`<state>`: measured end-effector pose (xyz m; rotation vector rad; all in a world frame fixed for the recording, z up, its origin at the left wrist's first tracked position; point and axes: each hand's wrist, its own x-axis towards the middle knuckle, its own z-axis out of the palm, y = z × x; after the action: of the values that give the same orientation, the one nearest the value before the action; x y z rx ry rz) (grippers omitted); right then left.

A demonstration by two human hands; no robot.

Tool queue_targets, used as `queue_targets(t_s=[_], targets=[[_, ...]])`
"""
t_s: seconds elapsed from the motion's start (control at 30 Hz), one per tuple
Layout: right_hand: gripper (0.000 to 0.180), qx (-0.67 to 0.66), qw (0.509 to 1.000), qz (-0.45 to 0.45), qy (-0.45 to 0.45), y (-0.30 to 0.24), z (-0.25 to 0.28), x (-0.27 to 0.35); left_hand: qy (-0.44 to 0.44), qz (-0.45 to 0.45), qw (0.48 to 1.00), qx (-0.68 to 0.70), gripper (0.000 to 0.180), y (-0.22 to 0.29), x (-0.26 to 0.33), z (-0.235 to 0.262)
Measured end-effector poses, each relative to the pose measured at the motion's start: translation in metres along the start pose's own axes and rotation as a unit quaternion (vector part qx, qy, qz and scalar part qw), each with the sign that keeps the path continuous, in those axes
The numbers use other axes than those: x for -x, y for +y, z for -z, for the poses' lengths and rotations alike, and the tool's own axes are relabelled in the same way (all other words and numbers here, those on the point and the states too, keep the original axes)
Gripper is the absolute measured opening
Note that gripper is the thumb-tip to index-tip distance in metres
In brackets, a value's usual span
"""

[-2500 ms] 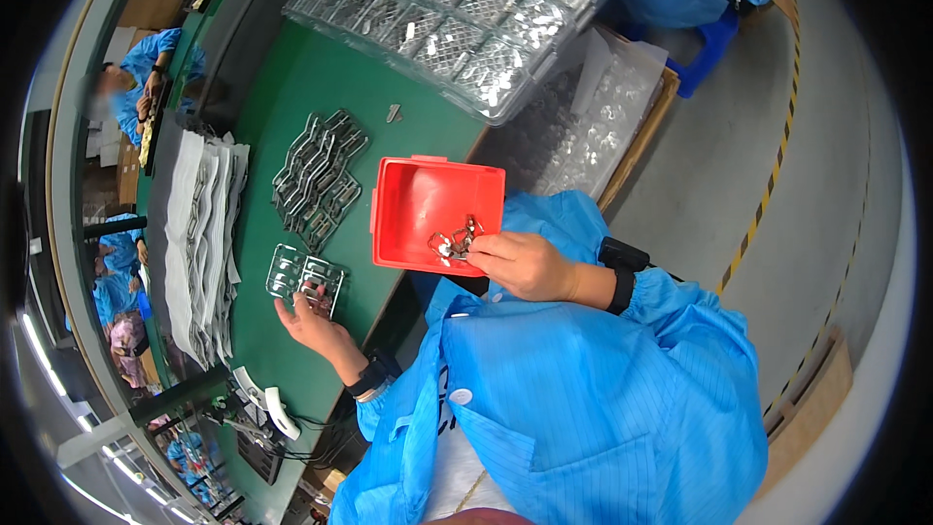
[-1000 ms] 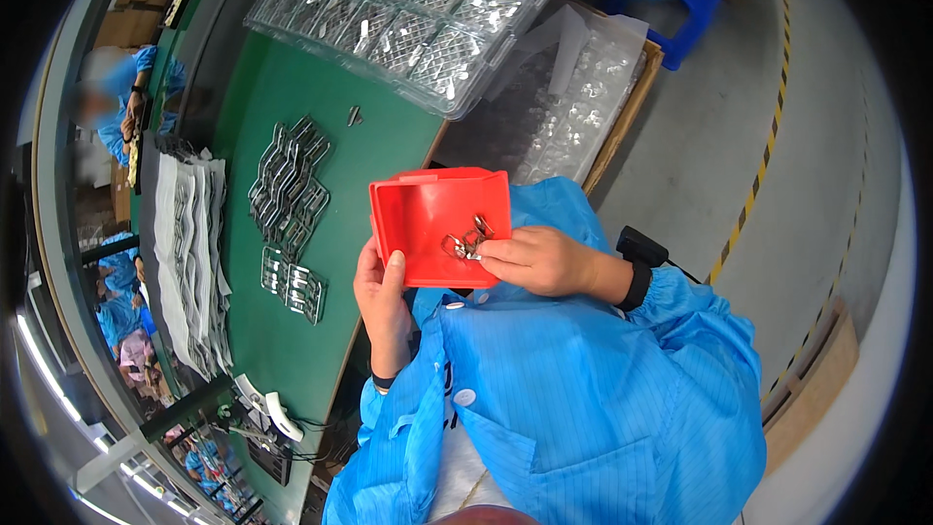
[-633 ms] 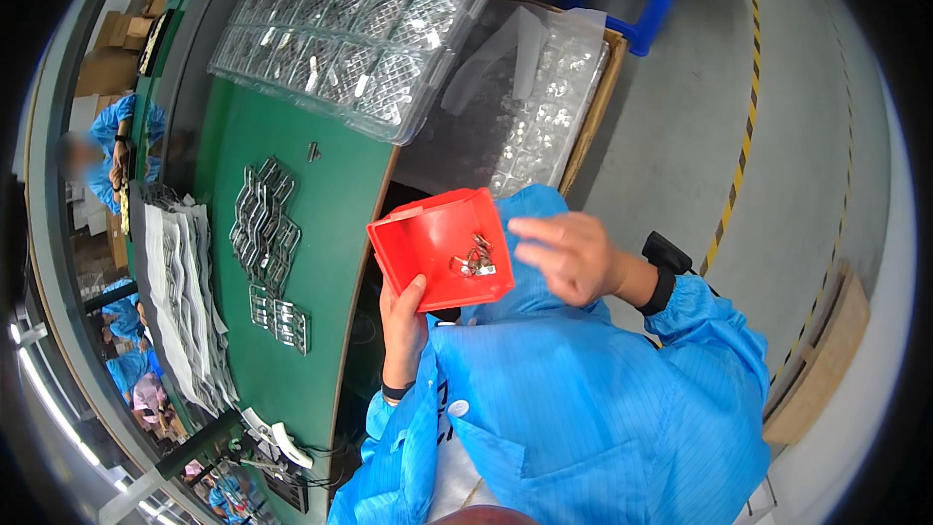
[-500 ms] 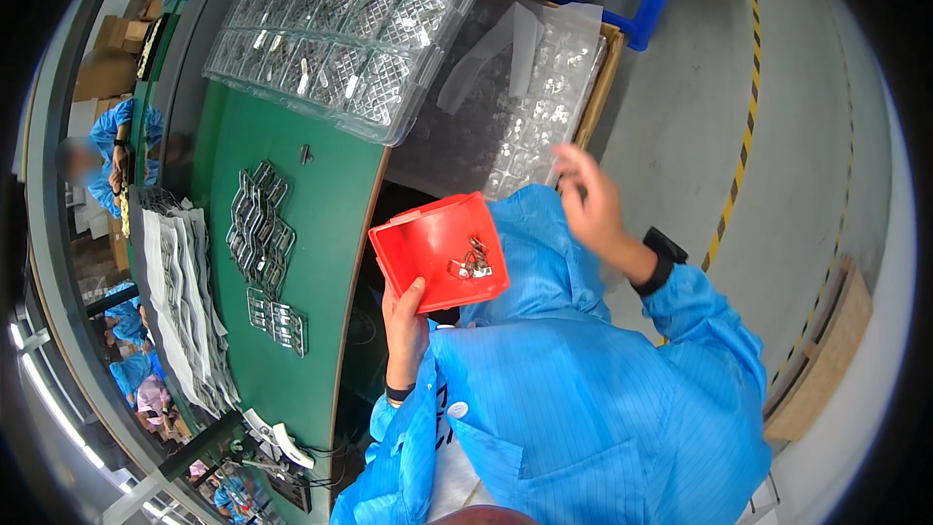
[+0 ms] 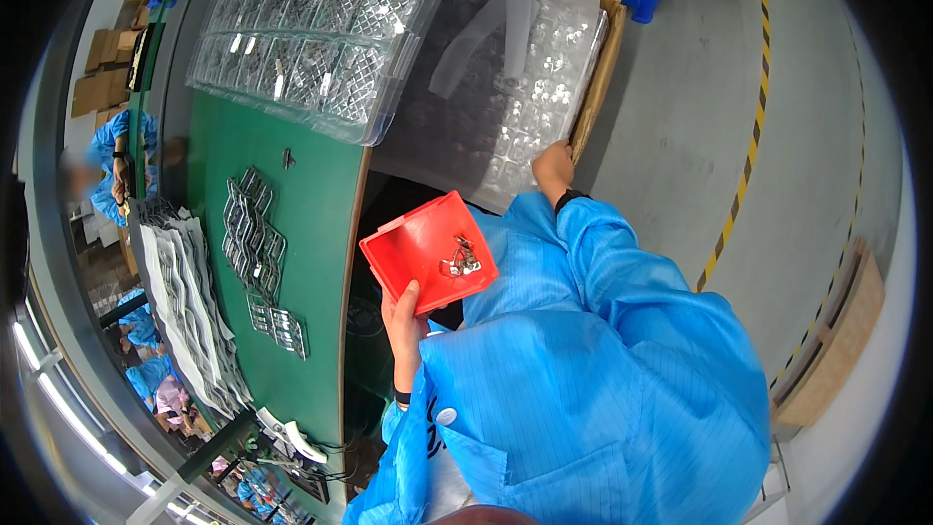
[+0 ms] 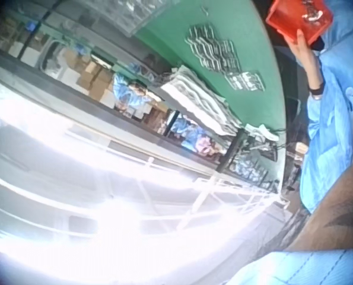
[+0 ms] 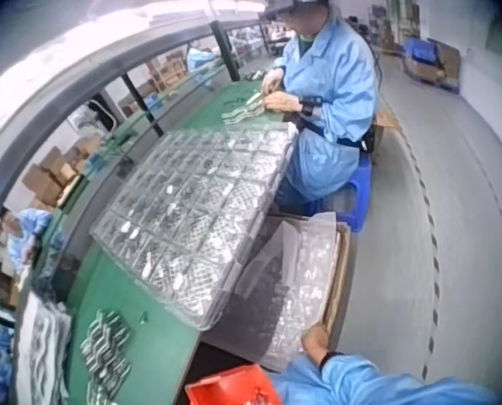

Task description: Assembling small components into metal grid frames on a production line.

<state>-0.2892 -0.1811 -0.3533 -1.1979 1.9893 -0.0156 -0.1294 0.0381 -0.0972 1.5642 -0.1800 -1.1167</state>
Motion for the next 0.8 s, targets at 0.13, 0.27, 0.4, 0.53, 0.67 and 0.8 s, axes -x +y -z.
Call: queue_targets(t_s=[0.13,0.27,0.4,0.53,0.67,0.8], targets=[[0.060,-0.005,0.999,0.043,0.028,0.004,0.001,0.017,-0.023,-0.012,1.000,-0.014,0.047,0.002,-0.002,-0.007],[0.050,0.018,0.995,0.099,0.026,0.012,-0.009,0.009,-0.020,-0.001,0.999,-0.030,0.046,0.001,-0.005,-0.012],[0.046,-0.005,0.981,0.175,0.083,0.017,-0.017,0.010,-0.020,-0.002,1.000,-0.017,0.046,-0.004,-0.011,-0.010],[0.054,-0.042,0.929,0.336,0.148,0.002,-0.035,0.016,-0.011,0.011,1.000,-0.014,0.047,-0.005,-0.014,-0.010],[0.055,-0.171,0.924,0.343,-0.007,-0.032,-0.035,0.032,-0.014,0.017,1.000,-0.012,0.048,-0.007,-0.018,-0.010],[0.055,-0.164,0.926,0.339,-0.025,-0.039,-0.042,0.030,-0.010,0.030,0.999,-0.006,0.049,-0.010,-0.022,-0.009]])
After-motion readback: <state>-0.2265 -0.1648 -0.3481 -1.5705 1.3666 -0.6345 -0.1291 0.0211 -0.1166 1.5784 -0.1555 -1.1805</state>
